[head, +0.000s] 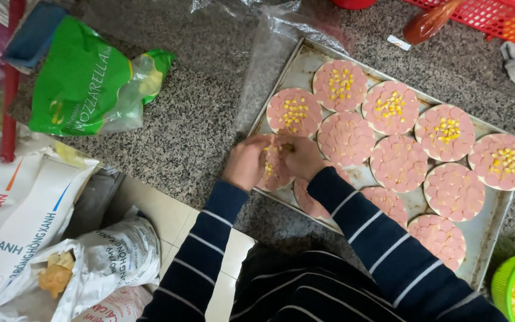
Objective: The person places corn kernels by hand onto round pizza bases that already have ham and cheese on a metal tray. The person repeatedly reaches into a green colander to pick up corn and distributes it across the pizzas.
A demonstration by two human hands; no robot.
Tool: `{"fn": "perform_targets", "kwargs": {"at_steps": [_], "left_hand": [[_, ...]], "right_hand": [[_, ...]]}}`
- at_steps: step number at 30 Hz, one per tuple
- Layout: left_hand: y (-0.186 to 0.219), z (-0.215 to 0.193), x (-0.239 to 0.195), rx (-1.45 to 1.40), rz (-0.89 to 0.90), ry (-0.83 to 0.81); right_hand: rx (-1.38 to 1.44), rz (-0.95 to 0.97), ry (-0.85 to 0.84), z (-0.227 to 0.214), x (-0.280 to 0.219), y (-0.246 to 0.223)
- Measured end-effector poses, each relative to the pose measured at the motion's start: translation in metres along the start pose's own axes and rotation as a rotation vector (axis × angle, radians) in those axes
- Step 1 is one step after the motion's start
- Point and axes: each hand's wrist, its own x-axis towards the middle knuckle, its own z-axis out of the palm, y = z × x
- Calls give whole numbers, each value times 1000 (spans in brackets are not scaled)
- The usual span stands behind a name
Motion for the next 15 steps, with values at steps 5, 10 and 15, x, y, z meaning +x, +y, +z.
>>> {"fn": "perform_targets", "kwargs": {"at_steps": [5,10,15], "left_hand": [[4,-3,8,94,-34,-18],[-18,4,-1,123,4,-21],[-22,4,-10,167,8,-77]], "right_hand": [[-93,-22,28,19,20,35],[-67,-59,49,4,-11,15],[-105,-63,8,5,-9,26]]}}
